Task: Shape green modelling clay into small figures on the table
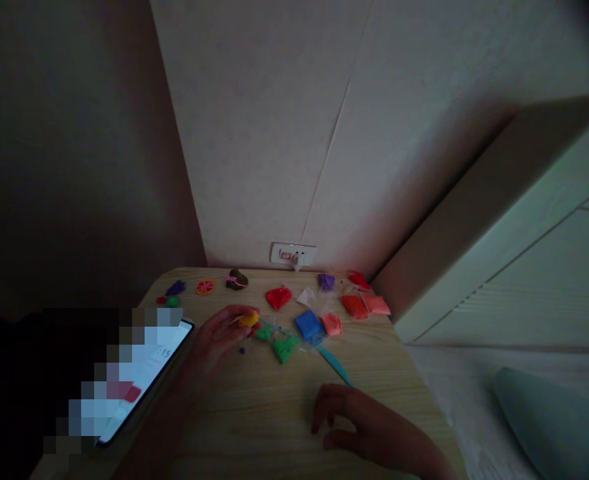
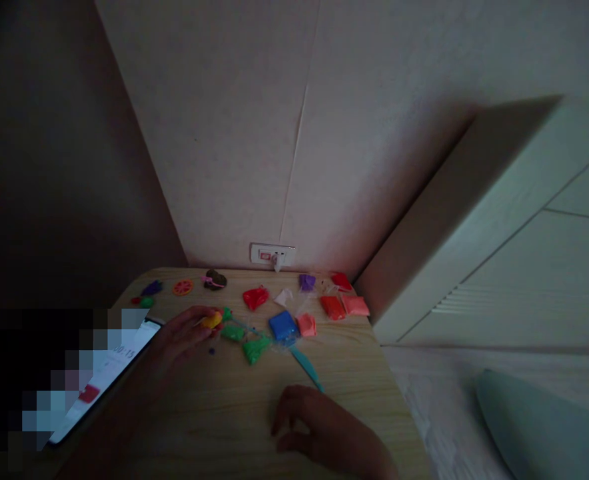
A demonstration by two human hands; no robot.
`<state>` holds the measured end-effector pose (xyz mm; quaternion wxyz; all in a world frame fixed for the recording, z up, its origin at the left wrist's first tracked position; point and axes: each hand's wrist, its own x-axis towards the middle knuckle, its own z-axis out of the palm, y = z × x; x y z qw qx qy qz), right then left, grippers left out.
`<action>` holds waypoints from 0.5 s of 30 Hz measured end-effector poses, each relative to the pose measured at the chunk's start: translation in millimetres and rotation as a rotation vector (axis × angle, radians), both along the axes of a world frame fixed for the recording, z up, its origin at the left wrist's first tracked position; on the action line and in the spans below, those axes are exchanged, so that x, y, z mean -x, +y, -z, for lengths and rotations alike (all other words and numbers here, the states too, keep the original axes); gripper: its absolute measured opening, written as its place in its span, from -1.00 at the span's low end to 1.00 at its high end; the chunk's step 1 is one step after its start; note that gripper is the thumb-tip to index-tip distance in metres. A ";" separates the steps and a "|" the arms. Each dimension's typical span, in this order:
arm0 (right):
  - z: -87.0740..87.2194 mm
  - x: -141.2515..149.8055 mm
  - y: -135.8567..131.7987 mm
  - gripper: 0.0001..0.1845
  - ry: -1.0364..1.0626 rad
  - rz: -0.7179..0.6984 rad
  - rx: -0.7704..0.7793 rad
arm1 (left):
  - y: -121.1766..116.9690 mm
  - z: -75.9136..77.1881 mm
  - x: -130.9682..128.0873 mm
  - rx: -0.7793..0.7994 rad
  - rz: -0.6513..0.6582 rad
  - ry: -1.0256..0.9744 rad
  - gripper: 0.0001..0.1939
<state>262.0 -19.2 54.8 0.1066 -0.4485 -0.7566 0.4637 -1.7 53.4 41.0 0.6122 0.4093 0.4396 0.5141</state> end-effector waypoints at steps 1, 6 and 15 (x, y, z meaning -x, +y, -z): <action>-2.2 0.8 0.9 -0.81 -0.010 -0.012 0.007 | 0.6 2.3 -0.5 -0.042 0.013 0.064 -0.72; -12.1 9.5 14.7 -0.74 -0.054 -0.054 -0.060 | 2.7 18.5 -4.8 -0.507 0.050 0.846 -0.80; -27.0 18.6 54.8 -0.76 0.026 0.106 -0.341 | -2.9 19.4 -10.1 -0.788 0.142 1.244 -0.82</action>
